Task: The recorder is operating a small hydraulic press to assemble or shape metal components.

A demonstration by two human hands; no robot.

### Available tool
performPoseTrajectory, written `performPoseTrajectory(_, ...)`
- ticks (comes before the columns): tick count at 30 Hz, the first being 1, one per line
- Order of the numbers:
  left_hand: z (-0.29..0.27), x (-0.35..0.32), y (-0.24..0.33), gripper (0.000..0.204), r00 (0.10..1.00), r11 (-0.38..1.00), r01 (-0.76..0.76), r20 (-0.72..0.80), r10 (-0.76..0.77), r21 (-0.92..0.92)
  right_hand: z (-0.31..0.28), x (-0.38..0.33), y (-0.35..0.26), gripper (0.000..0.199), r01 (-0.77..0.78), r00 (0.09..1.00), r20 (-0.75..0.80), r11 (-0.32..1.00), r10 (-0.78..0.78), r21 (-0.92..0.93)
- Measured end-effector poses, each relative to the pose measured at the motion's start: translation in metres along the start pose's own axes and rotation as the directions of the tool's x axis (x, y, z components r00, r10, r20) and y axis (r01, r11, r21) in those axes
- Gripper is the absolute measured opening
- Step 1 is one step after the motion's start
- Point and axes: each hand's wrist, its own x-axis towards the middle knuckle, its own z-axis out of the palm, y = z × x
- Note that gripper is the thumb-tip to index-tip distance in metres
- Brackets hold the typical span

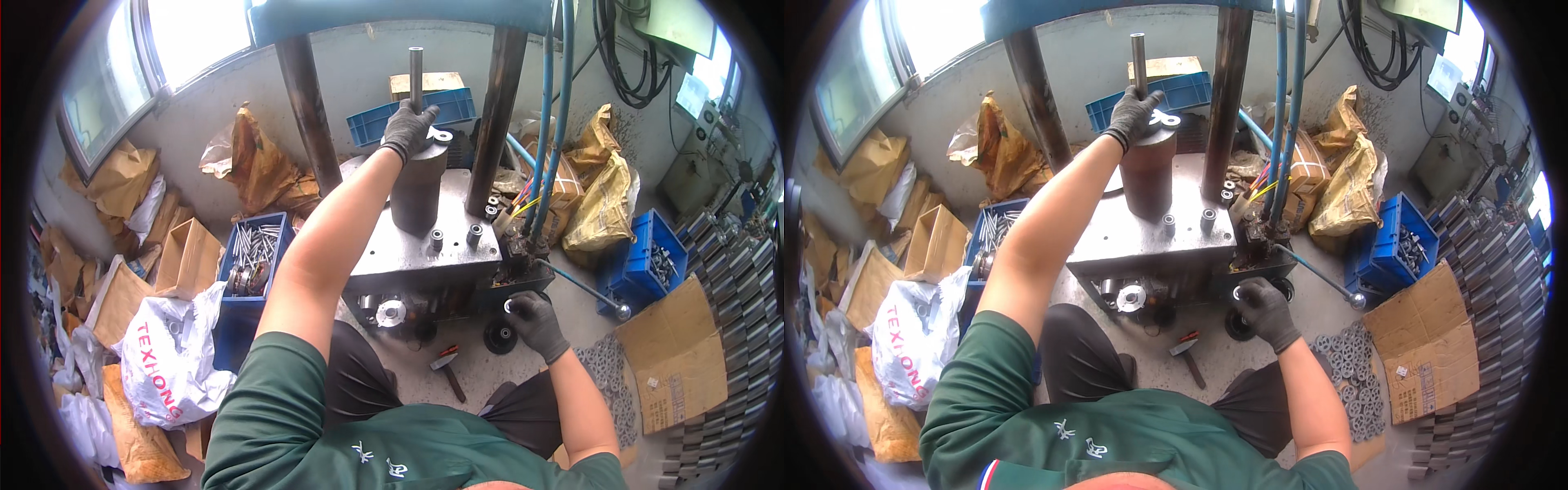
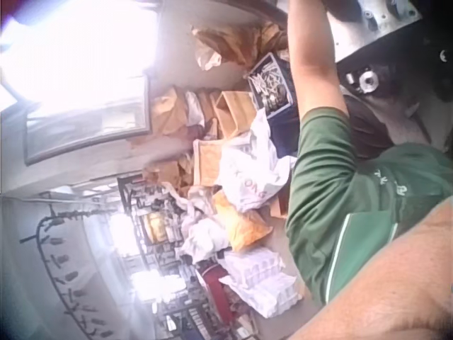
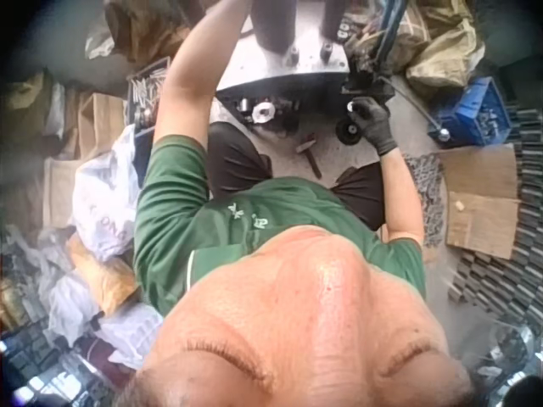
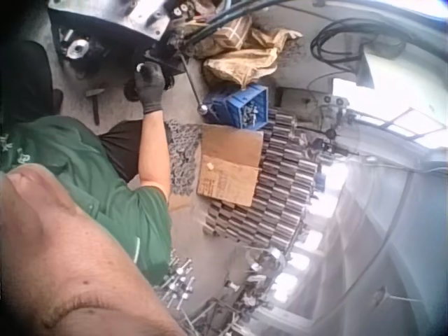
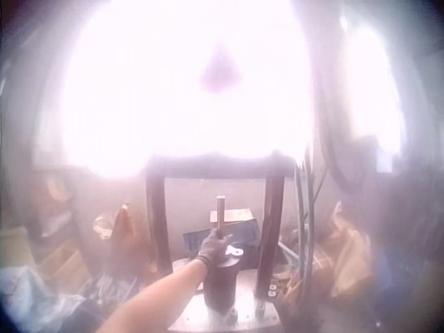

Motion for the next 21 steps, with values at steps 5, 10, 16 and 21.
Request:
performPoseTrajectory(5, 0.006, 0.011, -0.013, 0.044, 0.994, 0.994, -0.111, 0.010, 0.111, -0.006, 0.003, -0.023, 0.016, 0.022, -0.016, 0.994, 0.109, 1.000, 0.015, 0.013)
performPoseTrajectory(10, 0.008, 0.005, -0.018, 0.037, 0.991, 0.994, -0.111, -0.075, 0.112, 0.017, 0.010, -0.015, 0.019, 0.024, -0.019, 0.990, 0.141, 0.998, 0.011, 0.052)
performPoseTrajectory(16, 0.001, -0.004, -0.009, 0.034, 0.997, 0.996, -0.019, -0.076, 0.025, 0.087, 0.010, 0.077, -0.022, 0.020, 0.201, 0.978, 0.033, 0.973, -0.206, 0.118)
performPoseTrajectory(21, 0.001, -0.006, -0.008, 0.036, 0.993, 0.998, -0.041, -0.105, 0.045, 0.044, 0.012, 0.214, -0.072, 0.014, 0.435, 0.870, -0.236, 0.899, -0.434, -0.049)
